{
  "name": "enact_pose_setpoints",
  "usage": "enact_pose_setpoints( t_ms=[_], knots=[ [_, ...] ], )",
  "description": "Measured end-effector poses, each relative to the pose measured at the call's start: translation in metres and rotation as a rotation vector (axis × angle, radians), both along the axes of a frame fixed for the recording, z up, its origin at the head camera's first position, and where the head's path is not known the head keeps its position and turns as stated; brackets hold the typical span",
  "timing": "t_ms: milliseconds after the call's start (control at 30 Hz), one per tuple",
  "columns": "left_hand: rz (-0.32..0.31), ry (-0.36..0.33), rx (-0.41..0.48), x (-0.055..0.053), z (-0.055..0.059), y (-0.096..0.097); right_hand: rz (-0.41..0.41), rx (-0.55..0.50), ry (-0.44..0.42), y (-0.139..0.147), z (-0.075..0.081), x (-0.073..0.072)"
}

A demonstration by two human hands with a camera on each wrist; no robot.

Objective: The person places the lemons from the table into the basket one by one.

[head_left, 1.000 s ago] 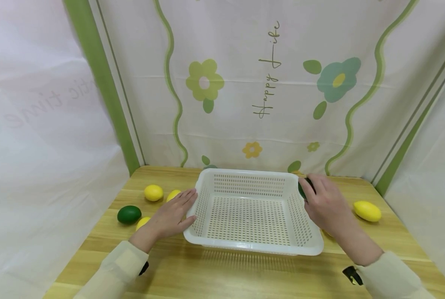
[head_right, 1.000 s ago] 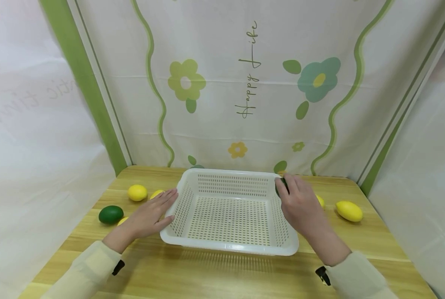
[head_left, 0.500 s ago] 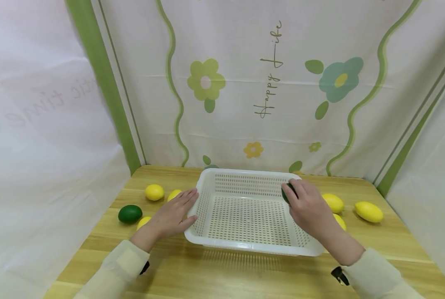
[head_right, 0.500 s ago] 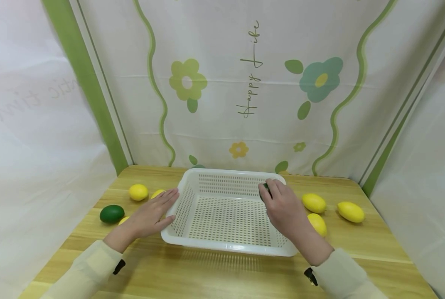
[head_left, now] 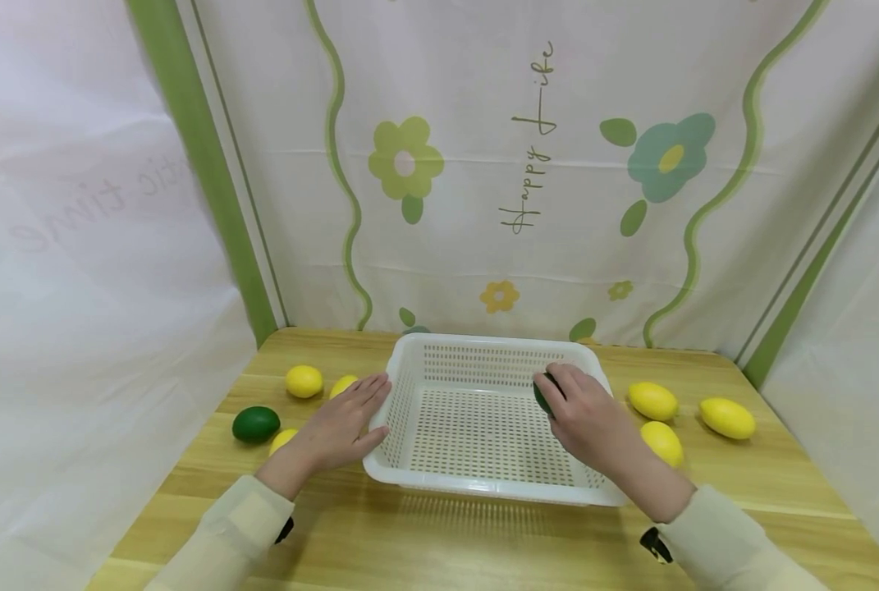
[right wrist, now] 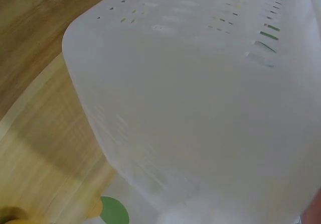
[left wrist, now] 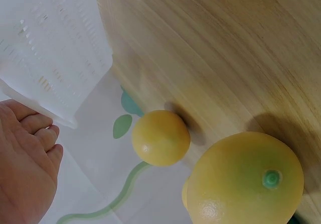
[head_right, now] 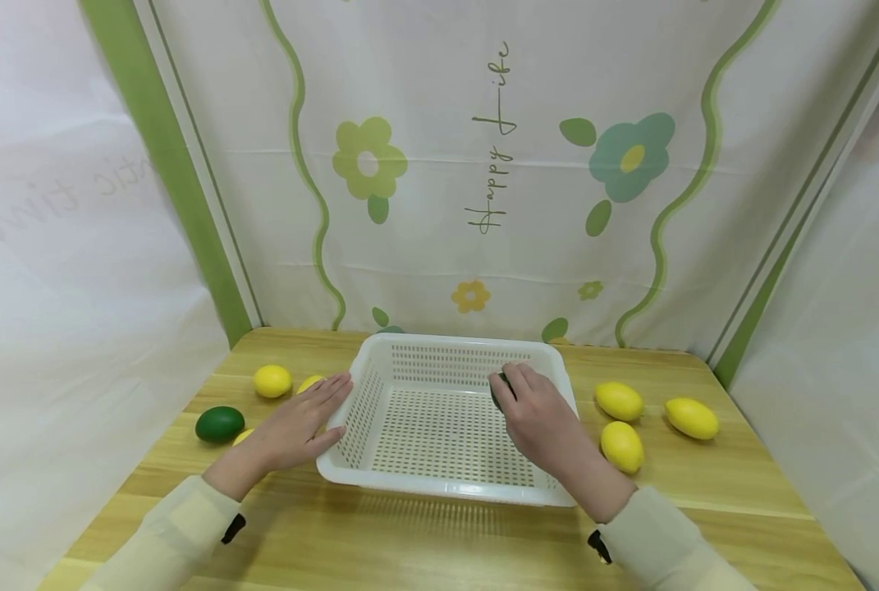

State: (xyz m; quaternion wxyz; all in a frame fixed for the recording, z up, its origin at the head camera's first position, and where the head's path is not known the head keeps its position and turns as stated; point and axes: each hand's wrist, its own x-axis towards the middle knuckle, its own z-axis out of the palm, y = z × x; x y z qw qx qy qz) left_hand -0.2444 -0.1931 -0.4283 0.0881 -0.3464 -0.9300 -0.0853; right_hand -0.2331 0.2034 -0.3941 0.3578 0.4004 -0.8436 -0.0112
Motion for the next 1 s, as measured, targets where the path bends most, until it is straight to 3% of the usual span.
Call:
enact_pose_setpoints(
  t_ms=[333, 567, 1000],
  knots=[
    [-0.003, 0.002, -0.002, 0.000, -0.001, -0.001, 0.077, -0.002, -0.032, -0.013, -0.006, -0.005],
    [-0.003, -0.008, 0.000, 0.000, 0.001, -0.001, 0.063, 0.038, -0.087, -0.017, -0.008, -0.007],
    [0.003, -0.006, -0.007, -0.002, -0.001, -0.001, 0.012, 0.100, -0.320, -0.025, -0.009, -0.003]
  ],
)
